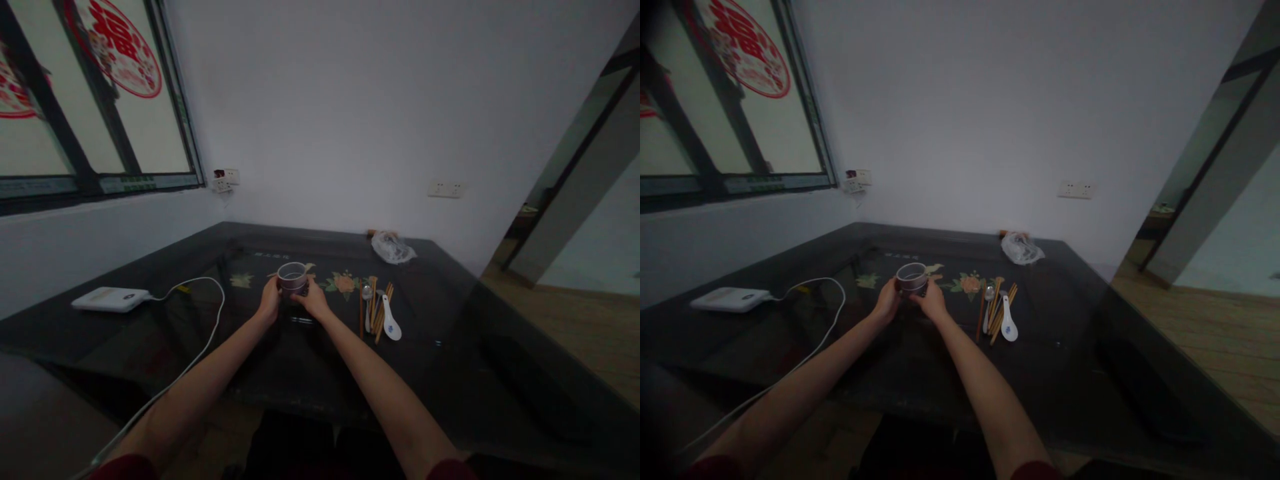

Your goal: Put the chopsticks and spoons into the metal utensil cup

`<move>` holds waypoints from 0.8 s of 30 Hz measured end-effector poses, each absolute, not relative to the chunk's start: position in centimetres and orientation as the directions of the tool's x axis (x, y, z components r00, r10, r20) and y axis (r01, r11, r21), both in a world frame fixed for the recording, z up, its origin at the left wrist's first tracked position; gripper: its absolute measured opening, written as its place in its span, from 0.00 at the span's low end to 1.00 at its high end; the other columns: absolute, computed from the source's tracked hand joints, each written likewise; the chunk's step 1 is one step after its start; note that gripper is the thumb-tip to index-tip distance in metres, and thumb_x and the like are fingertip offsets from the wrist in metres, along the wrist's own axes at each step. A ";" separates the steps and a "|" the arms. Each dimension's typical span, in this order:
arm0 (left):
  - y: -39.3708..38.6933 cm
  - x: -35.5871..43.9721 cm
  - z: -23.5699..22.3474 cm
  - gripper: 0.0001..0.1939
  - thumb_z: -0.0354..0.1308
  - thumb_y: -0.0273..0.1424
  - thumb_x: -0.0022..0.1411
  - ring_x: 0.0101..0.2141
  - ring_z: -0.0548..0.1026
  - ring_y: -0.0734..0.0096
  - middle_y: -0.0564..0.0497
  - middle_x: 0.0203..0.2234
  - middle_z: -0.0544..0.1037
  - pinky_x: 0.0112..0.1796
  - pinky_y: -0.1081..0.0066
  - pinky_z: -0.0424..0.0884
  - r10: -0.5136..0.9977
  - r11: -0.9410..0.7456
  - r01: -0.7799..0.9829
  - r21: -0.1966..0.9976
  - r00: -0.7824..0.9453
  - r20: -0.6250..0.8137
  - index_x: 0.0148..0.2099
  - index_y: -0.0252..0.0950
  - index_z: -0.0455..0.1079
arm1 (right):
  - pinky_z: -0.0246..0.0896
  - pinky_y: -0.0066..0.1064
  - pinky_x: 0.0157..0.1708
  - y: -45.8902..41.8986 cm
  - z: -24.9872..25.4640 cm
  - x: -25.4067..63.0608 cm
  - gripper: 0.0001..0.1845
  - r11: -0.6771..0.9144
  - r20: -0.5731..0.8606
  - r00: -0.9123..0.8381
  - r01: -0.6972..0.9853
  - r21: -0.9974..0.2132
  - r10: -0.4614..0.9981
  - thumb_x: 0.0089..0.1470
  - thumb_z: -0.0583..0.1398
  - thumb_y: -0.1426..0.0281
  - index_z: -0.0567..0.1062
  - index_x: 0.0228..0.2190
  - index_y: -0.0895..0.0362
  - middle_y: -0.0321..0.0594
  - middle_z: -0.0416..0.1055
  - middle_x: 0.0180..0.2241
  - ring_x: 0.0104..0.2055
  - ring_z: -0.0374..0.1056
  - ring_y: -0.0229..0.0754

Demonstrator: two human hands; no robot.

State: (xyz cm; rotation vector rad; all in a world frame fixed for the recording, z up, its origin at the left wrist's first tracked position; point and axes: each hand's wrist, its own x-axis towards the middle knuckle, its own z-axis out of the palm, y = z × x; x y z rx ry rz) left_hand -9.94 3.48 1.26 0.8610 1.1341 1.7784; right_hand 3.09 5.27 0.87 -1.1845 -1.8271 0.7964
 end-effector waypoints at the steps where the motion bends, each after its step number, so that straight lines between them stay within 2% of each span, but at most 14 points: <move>1: 3.3 -9.3 1.4 0.13 0.53 0.37 0.52 0.33 0.72 0.69 0.49 0.31 0.76 0.27 0.76 0.62 0.916 -0.224 -0.287 0.931 -0.388 0.101 0.35 0.35 0.71 | 0.62 0.40 0.46 5.2 0.9 3.9 0.30 0.363 0.287 -0.232 0.431 -0.826 0.929 0.39 0.68 0.69 0.66 0.45 0.55 0.44 0.72 0.43 0.46 0.69 0.48; 7: 3.1 -4.4 2.1 0.13 0.55 0.37 0.54 0.41 0.71 0.65 0.46 0.39 0.76 0.32 0.73 0.65 0.965 -0.206 -0.331 0.921 -0.227 0.134 0.37 0.35 0.72 | 0.60 0.40 0.48 4.4 1.2 9.9 0.30 0.395 0.345 -0.192 0.421 -0.816 0.919 0.39 0.67 0.70 0.66 0.46 0.58 0.47 0.71 0.45 0.48 0.68 0.47; 12: 3.2 0.1 1.9 0.13 0.53 0.37 0.57 0.42 0.71 0.65 0.46 0.42 0.76 0.34 0.73 0.66 0.984 -0.148 -0.369 0.918 -0.149 0.098 0.40 0.35 0.72 | 0.58 0.42 0.51 2.7 1.5 14.1 0.38 0.424 0.418 -0.119 0.458 -0.781 0.900 0.40 0.66 0.71 0.60 0.53 0.57 0.48 0.67 0.50 0.52 0.65 0.48; 18: 2.2 1.0 1.8 0.13 0.53 0.37 0.58 0.43 0.72 0.66 0.47 0.43 0.76 0.33 0.75 0.67 0.984 -0.142 -0.421 0.896 -0.154 0.084 0.40 0.36 0.71 | 0.60 0.42 0.50 2.1 2.5 15.7 0.36 0.443 0.437 -0.144 0.526 -0.727 0.888 0.40 0.67 0.71 0.63 0.52 0.59 0.50 0.69 0.48 0.51 0.66 0.49; 24: 2.0 0.6 1.8 0.13 0.56 0.36 0.57 0.48 0.70 0.62 0.45 0.47 0.74 0.34 0.73 0.67 0.996 -0.077 -0.405 0.911 -0.077 0.050 0.43 0.37 0.72 | 0.64 0.41 0.45 2.8 2.6 16.9 0.34 0.417 0.358 -0.214 0.472 -0.777 0.909 0.39 0.69 0.71 0.66 0.49 0.58 0.46 0.73 0.42 0.44 0.70 0.47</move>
